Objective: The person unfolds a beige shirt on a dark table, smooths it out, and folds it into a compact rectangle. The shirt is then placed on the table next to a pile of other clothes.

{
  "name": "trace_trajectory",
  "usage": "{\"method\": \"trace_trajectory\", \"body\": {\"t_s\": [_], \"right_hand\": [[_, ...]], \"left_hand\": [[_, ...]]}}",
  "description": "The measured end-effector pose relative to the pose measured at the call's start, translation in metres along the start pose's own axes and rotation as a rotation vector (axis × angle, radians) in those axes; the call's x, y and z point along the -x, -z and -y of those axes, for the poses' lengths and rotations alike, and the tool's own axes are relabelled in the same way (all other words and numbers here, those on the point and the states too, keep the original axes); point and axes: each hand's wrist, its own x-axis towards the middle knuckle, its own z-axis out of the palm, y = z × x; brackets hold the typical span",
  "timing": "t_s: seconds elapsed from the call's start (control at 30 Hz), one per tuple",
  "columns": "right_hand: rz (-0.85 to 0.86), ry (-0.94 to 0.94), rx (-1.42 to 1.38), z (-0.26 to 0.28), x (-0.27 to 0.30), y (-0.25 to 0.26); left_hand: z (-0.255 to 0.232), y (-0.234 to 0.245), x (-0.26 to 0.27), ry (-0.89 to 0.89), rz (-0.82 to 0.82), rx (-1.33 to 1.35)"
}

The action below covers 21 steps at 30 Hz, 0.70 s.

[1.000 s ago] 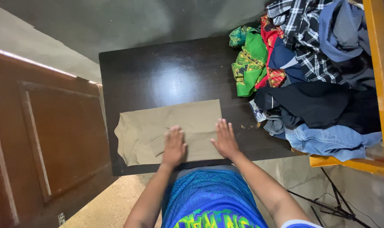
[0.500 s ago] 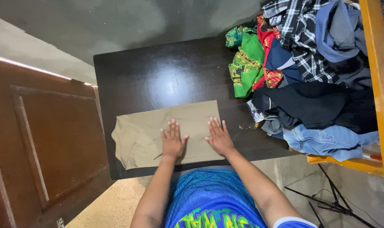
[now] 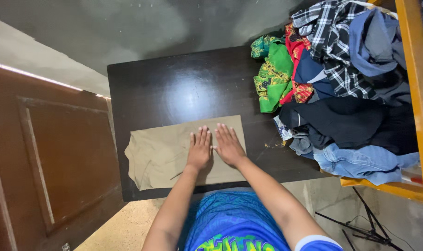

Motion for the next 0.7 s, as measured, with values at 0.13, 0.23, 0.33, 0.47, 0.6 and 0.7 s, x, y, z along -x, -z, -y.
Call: {"method": "trace_trajectory", "body": {"t_s": [0.13, 0.23, 0.33, 0.47, 0.6, 0.7], "right_hand": [[0.051, -0.006, 0.058, -0.011, -0.015, -0.004], [0.051, -0.054, 0.095, -0.034, -0.013, -0.007], [-0.036, -0.143, 0.093, -0.057, 0.000, -0.005], [-0.064, -0.280, 0.064, -0.066, 0.023, -0.001], [-0.157, -0.309, 0.090, -0.055, 0.054, 0.002], [-0.214, -0.339, 0.036, -0.039, 0.079, 0.004]], "left_hand": [[0.003, 0.010, -0.014, 0.135, 0.158, -0.039], [0.015, 0.024, -0.008, 0.274, 0.269, -0.025], [0.027, 0.024, 0.003, 0.357, 0.247, 0.026], [0.041, 0.007, 0.025, 0.369, 0.151, 0.098], [0.057, -0.007, 0.059, 0.302, 0.032, 0.186], [0.059, -0.012, 0.088, 0.285, -0.010, 0.228]]}}
